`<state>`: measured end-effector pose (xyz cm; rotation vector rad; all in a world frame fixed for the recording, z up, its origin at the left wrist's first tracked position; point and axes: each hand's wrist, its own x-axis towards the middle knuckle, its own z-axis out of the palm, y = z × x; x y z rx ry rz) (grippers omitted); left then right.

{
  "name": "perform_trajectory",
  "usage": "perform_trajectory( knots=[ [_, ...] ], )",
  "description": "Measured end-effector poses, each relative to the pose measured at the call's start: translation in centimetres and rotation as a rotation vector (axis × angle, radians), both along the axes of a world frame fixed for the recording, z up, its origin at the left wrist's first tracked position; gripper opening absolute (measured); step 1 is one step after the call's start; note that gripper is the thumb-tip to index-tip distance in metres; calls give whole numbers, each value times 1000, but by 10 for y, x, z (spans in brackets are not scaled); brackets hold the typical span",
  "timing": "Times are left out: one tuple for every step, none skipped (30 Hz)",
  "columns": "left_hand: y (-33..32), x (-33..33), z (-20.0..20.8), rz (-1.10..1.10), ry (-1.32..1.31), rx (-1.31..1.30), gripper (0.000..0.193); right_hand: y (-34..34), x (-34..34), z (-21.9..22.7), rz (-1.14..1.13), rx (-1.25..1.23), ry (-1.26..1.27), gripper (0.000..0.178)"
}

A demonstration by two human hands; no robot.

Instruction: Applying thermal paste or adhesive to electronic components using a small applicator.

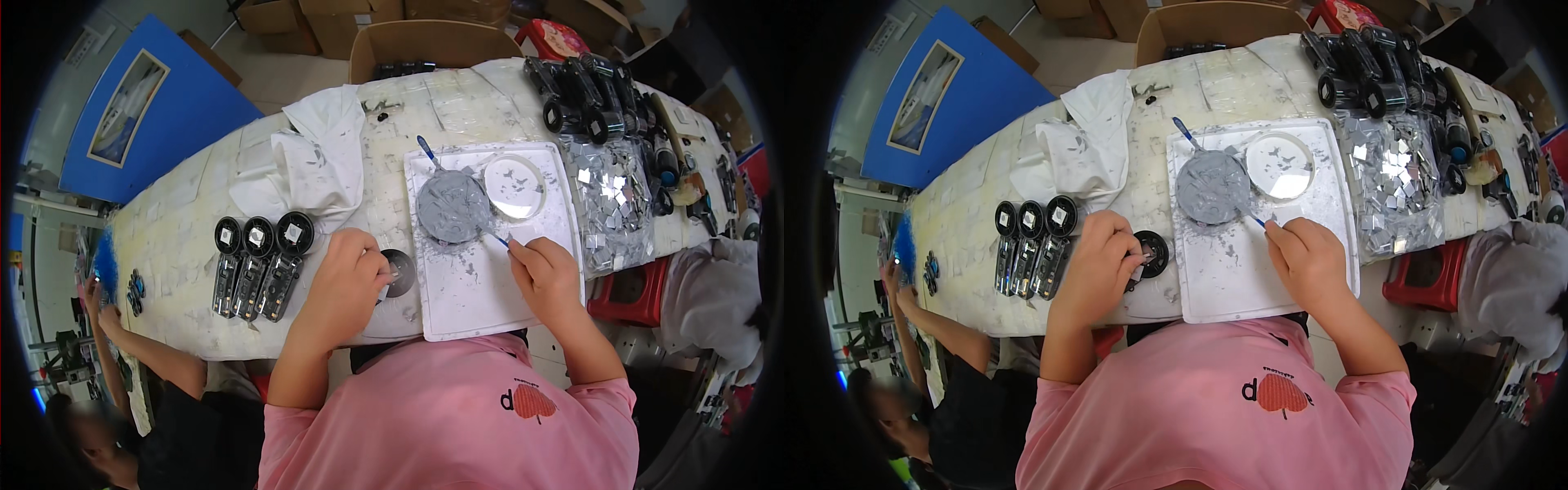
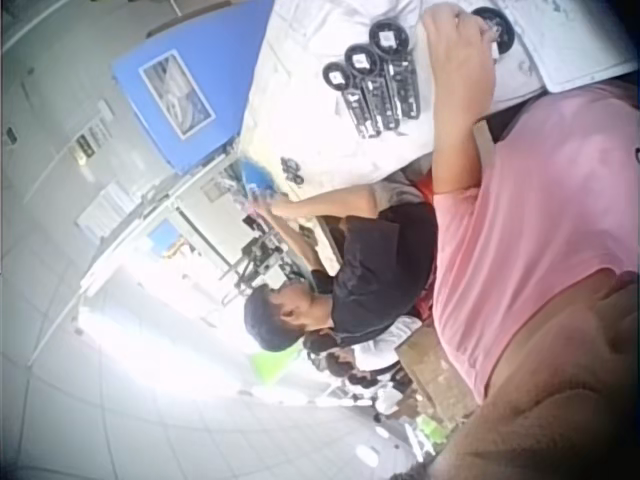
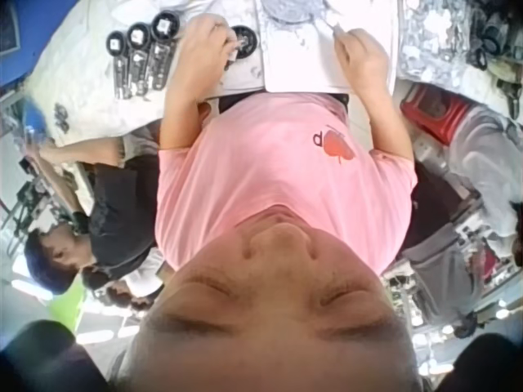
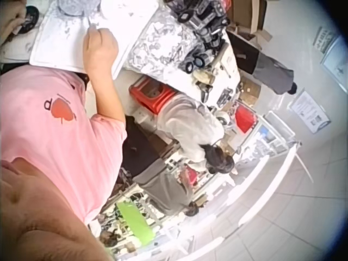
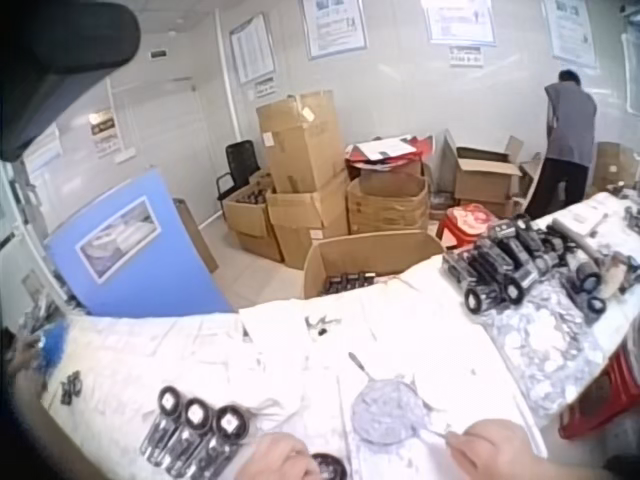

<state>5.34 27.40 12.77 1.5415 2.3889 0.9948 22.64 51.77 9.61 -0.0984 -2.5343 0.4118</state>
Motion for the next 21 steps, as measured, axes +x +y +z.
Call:
perform_trajectory(
  knots=[
    [0,-2,0,1,1,0,13,0,0,1,1,0,1,24],
    [1,-4,-1,-1,4,-9,13,0,-1,1,4,-12,7,24],
    [0,-5,-2,-3,7,-18,13,0,-1,1,6,-24,12,24],
    [0,-5,-2,-5,6,-17,13,-1,-2,2,4,-24,11,24],
    [0,-5,-3,17,11,-10,14,-1,-2,4,11,-49,13,23],
    [0,-5,-3,39,15,-3,14,-1,-2,5,18,-74,14,23],
    [-1,-5,-3,39,15,-3,14,-1,-2,4,18,-74,13,23],
    [-1,-5,-3,52,39,1,15,0,-2,3,9,-70,16,23],
    [-2,-4,-3,66,64,4,16,0,-2,2,1,-67,18,23],
    [-2,-3,-4,65,63,4,16,0,-3,2,0,-67,18,23],
    [-2,-2,-4,67,103,11,16,0,-3,2,3,-65,30,24],
    [-2,1,-4,69,144,18,17,0,-4,2,5,-63,42,24],
    [-2,4,-4,69,144,18,17,0,-4,2,5,-64,42,24],
    [-2,8,-4,93,203,12,16,-1,-4,2,22,-55,48,25],
    [-2,13,-4,118,262,5,14,-1,-5,1,39,-45,54,26],
    [-3,17,-4,117,263,5,14,-2,-5,1,38,-45,54,26],
    [-4,21,-5,135,264,13,15,-3,-5,0,57,-18,63,27],
    [-4,23,-5,153,266,20,16,-3,-5,-2,75,9,72,28],
    [-4,24,-8,154,267,19,16,-5,-5,-3,77,8,72,28],
    [-4,25,-12,187,208,53,17,-6,-5,-5,93,9,79,29],
    [-5,26,-14,220,148,88,18,-7,-4,-6,109,11,85,30]
  ],
)
